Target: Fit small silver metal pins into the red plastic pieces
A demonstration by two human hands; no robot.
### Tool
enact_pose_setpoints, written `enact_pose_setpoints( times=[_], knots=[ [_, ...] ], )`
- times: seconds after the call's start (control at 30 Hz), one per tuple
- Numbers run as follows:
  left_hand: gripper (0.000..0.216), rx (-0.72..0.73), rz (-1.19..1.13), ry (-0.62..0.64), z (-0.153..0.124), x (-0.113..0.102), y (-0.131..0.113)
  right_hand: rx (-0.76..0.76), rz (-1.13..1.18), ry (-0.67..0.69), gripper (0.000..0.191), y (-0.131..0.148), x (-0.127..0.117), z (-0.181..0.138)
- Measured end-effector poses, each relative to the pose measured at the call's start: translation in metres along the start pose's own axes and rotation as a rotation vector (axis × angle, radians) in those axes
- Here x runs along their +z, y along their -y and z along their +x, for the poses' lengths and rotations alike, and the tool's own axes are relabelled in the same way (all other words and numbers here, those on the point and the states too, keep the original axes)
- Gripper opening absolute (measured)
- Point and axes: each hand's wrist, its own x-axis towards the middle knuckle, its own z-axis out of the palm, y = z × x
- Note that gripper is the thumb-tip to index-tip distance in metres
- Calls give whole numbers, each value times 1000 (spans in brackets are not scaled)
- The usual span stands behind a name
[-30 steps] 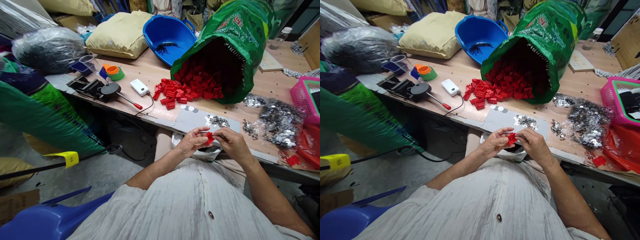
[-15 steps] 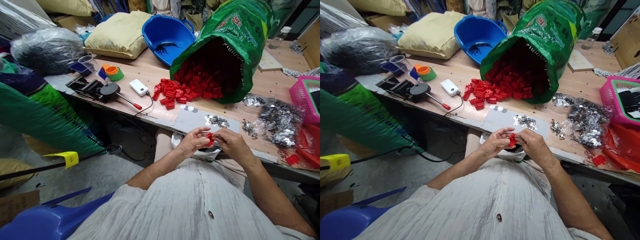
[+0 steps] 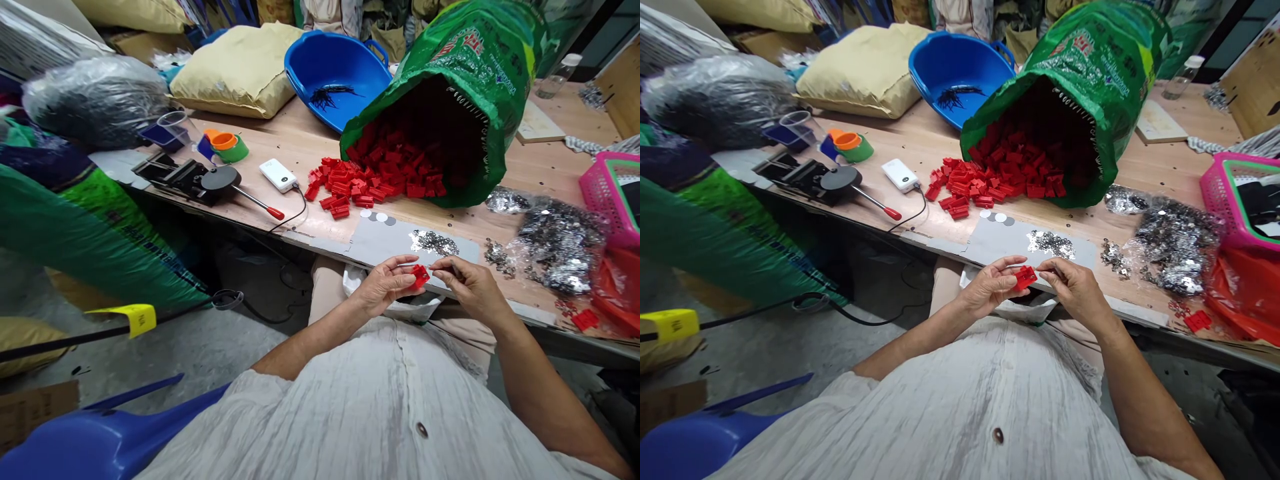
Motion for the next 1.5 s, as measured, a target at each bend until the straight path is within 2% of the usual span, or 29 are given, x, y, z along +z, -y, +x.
enact_pose_setpoints(
  times=[0.17, 0.33, 0.57, 0.7, 0.77, 0.93, 1.0, 1.13, 1.33, 1.4, 1.5],
  knots=[
    [56, 15, 36, 13, -1, 2, 3, 135, 155, 23, 19, 0, 6, 1],
    [47, 26, 94, 34, -3, 2, 4, 192, 392, 82, 25, -4, 9, 4],
    [50, -9, 172, 54, 0, -2, 9, 233, 518, 211, 30, -12, 13, 3],
    [50, 5, 238, 54, 5, -7, 15, 268, 564, 197, 32, -19, 21, 1],
    [48, 69, 314, 27, 7, -9, 17, 313, 591, 147, 35, -20, 26, 0],
    [43, 377, 651, -55, 9, -10, 15, 412, 660, -8, 41, -15, 41, 0],
    [37, 410, 758, -86, 9, -12, 11, 421, 668, -18, 42, -14, 45, 0],
    [32, 390, 812, -109, 10, -18, 0, 409, 625, 1, 37, -22, 39, -3],
    [33, 372, 542, -77, 15, -27, -8, 309, 359, -42, 35, -42, 17, -6],
    [33, 394, 574, -79, 17, -28, -10, 244, 274, -25, 35, -41, 17, -7],
    [33, 427, 745, -86, 19, -31, -15, 143, 125, -13, 35, -33, 25, -6]
  ],
)
